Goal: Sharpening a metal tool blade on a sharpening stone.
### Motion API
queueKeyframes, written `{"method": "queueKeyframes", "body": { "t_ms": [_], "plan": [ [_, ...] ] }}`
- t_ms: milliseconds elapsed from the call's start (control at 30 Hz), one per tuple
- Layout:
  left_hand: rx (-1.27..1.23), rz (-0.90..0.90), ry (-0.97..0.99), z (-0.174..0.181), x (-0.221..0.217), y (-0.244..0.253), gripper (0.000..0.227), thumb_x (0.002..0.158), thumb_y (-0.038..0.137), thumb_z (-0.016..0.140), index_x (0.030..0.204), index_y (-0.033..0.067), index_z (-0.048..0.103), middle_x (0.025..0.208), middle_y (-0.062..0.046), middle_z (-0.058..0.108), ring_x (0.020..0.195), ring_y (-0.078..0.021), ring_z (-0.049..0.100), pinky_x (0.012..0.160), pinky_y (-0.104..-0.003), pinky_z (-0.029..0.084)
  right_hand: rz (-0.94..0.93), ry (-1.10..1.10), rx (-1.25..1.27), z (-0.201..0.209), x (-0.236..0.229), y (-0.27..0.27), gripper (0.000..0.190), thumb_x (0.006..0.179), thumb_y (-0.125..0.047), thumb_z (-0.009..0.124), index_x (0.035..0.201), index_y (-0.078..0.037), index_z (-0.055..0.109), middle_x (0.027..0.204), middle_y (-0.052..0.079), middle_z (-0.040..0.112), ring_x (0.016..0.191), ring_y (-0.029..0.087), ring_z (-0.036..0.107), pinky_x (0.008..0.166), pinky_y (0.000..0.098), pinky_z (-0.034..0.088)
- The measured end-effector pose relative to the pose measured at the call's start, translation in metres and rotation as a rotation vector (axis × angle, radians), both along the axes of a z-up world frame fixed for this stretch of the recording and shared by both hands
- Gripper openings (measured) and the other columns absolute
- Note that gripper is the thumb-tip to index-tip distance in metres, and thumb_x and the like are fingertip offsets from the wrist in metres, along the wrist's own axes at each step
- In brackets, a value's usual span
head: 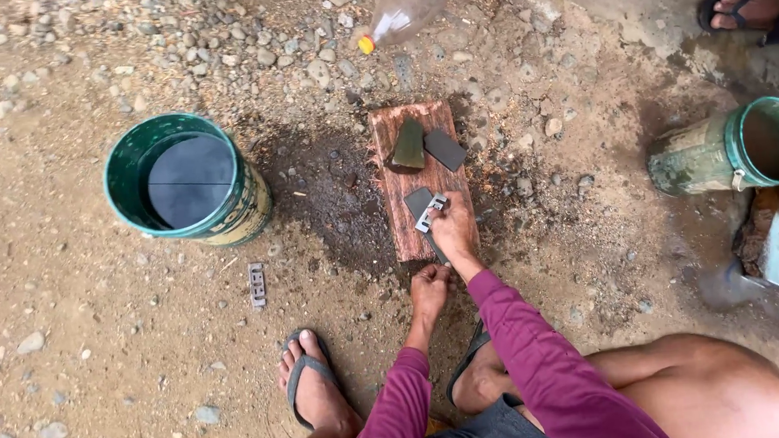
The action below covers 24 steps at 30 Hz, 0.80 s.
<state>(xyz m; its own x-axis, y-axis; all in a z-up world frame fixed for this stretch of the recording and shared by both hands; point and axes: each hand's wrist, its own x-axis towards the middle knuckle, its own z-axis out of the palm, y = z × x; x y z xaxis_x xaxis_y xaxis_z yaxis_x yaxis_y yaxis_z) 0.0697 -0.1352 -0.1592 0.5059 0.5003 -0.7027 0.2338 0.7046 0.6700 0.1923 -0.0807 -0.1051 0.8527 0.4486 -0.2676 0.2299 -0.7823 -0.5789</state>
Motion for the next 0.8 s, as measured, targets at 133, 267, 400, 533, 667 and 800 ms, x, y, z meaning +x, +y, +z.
{"method": "queueKeyframes", "body": {
  "t_ms": [133,267,400,533,667,800],
  "plan": [
    [-0.001,-0.015,-0.093,-0.018,0.0,0.0,0.021,0.1,0.021,0.068,0.094,0.0019,0.074,0.078,-0.005,0.074,0.059,-0.009,0.062,0.051,-0.026,0.046,-0.017,0.002,0.024,-0.003,-0.001,0.011,0.041,0.095,-0.01,0.068,0.134,-0.009,0.055,0.082,0.006,0.07,0.058,0.015,0.059,0.04,0.0334,0.043],
    [-0.003,-0.01,-0.193,-0.077,-0.016,-0.008,0.019,0.097,0.015,0.063,0.101,-0.0007,0.074,0.081,-0.006,0.072,0.068,-0.0144,0.064,0.061,-0.031,0.052,-0.07,-0.087,0.152,0.001,-0.013,0.02,0.034,0.083,-0.008,0.069,0.116,-0.007,0.062,0.083,0.009,0.073,0.069,0.022,0.068,0.059,0.0399,0.054],
    [0.21,-0.153,0.242,-0.077,-0.026,0.001,0.041,0.098,0.028,0.071,0.131,0.004,0.064,0.113,-0.008,0.069,0.094,-0.0166,0.065,0.08,-0.033,0.052,-0.132,-0.213,0.349,-0.006,-0.018,0.013,0.026,0.075,-0.008,0.073,0.1,-0.007,0.067,0.085,0.015,0.072,0.077,0.03,0.07,0.066,0.0457,0.056],
    [-0.222,0.044,-0.167,-0.098,-0.01,0.003,0.035,0.095,0.01,0.067,0.127,-0.0036,0.065,0.106,-0.018,0.073,0.088,-0.028,0.072,0.075,-0.041,0.061,-0.17,-0.069,0.278,0.003,-0.017,0.014,0.036,0.087,-0.006,0.065,0.123,-0.006,0.061,0.09,0.018,0.069,0.072,0.03,0.068,0.068,0.0454,0.058],
    [-0.133,0.032,-0.17,-0.147,-0.027,0.009,0.032,0.097,0.01,0.069,0.125,-0.0049,0.066,0.102,-0.017,0.071,0.081,-0.0244,0.067,0.07,-0.039,0.055,-0.102,0.043,0.231,0.0,-0.041,-0.009,0.028,0.088,0.001,0.06,0.115,-0.001,0.053,0.087,0.013,0.062,0.065,0.024,0.064,0.05,0.0391,0.056],
    [-0.128,-0.066,0.017,-0.098,-0.023,0.018,0.029,0.097,0.013,0.067,0.123,0.0011,0.064,0.099,-0.012,0.07,0.08,-0.0195,0.063,0.07,-0.036,0.052,-0.173,0.114,0.272,0.015,-0.044,-0.006,0.026,0.089,0.004,0.06,0.112,-0.001,0.049,0.091,0.012,0.058,0.069,0.02,0.062,0.047,0.0349,0.054]
  ]
}}
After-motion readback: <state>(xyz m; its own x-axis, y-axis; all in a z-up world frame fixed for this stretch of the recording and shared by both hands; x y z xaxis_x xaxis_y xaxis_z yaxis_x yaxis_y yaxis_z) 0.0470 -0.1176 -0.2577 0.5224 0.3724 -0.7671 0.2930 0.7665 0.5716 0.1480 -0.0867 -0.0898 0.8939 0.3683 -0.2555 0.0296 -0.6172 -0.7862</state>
